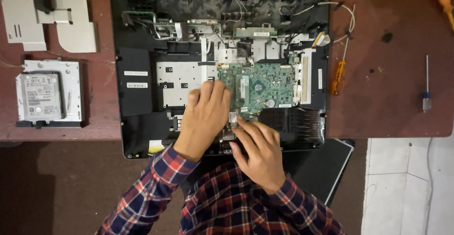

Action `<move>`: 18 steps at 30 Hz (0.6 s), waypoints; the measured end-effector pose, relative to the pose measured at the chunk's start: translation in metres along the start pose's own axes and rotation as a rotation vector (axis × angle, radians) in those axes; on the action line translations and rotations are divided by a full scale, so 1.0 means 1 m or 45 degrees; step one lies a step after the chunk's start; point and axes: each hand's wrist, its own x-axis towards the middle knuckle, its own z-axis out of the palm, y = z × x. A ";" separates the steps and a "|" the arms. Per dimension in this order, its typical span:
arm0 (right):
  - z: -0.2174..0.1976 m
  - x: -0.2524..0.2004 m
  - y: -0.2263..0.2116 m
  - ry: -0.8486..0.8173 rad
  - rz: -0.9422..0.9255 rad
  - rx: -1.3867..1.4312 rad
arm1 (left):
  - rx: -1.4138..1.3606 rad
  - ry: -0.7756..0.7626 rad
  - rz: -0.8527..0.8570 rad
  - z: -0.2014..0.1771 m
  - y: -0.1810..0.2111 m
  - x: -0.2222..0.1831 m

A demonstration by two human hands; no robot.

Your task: Adjusting and connecting internal components of a disassembled computer, including ribbon cables and RAM modules.

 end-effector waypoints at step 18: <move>-0.025 0.026 0.037 -0.194 -0.190 -0.028 | -0.713 0.079 -0.184 -0.027 0.027 -0.069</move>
